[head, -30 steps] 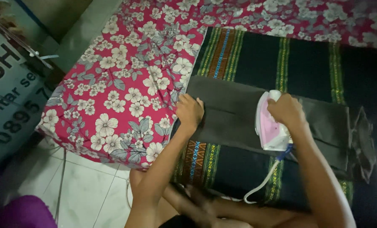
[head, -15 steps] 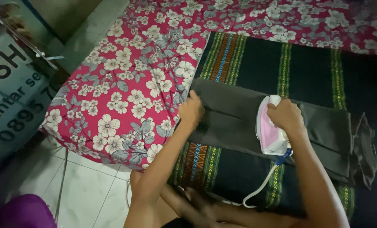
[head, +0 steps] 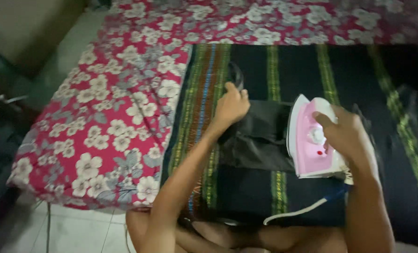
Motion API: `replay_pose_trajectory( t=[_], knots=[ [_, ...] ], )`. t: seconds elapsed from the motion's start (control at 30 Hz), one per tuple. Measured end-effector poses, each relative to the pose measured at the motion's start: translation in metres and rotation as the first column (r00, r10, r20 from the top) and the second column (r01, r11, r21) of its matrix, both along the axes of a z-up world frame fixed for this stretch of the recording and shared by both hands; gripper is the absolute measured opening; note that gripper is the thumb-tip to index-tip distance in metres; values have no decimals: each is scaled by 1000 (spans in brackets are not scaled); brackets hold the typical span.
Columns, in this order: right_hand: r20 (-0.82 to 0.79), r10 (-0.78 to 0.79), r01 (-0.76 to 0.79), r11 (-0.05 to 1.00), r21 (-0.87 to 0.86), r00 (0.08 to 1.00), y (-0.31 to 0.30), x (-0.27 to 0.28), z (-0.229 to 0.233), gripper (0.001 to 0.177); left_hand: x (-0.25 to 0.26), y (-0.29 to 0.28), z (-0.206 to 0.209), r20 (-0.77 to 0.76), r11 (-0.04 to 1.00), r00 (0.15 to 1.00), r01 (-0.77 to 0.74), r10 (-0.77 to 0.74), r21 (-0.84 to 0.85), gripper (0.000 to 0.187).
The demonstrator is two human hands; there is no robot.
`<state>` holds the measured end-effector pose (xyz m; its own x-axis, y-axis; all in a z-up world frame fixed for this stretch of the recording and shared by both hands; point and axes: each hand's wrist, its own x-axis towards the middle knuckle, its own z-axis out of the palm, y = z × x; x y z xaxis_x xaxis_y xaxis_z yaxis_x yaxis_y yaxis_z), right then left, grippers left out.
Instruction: Ironing and folding a shirt on a flat surface while sitting on the floor.
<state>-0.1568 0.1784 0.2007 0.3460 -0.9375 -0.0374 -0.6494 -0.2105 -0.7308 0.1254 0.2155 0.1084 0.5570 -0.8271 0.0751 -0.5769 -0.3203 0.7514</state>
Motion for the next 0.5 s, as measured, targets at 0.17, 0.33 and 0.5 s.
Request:
replay_pose_trajectory(
  t=[0.17,0.33,0.5],
  knots=[
    [76,-151,153,988,-15,986,1,-68,15,40,-111,-84,-1,35,992,992,118,-119,44,66],
    [133,-261,259,965,35,956,-14,-133,13,38,-232,-176,-39,-38,977,983,183,-180,113,90],
    [86,-349,349,937,24,933,-41,-187,-24,44,-318,-217,-110,-114,955,956,280,-269,96,70]
  ],
)
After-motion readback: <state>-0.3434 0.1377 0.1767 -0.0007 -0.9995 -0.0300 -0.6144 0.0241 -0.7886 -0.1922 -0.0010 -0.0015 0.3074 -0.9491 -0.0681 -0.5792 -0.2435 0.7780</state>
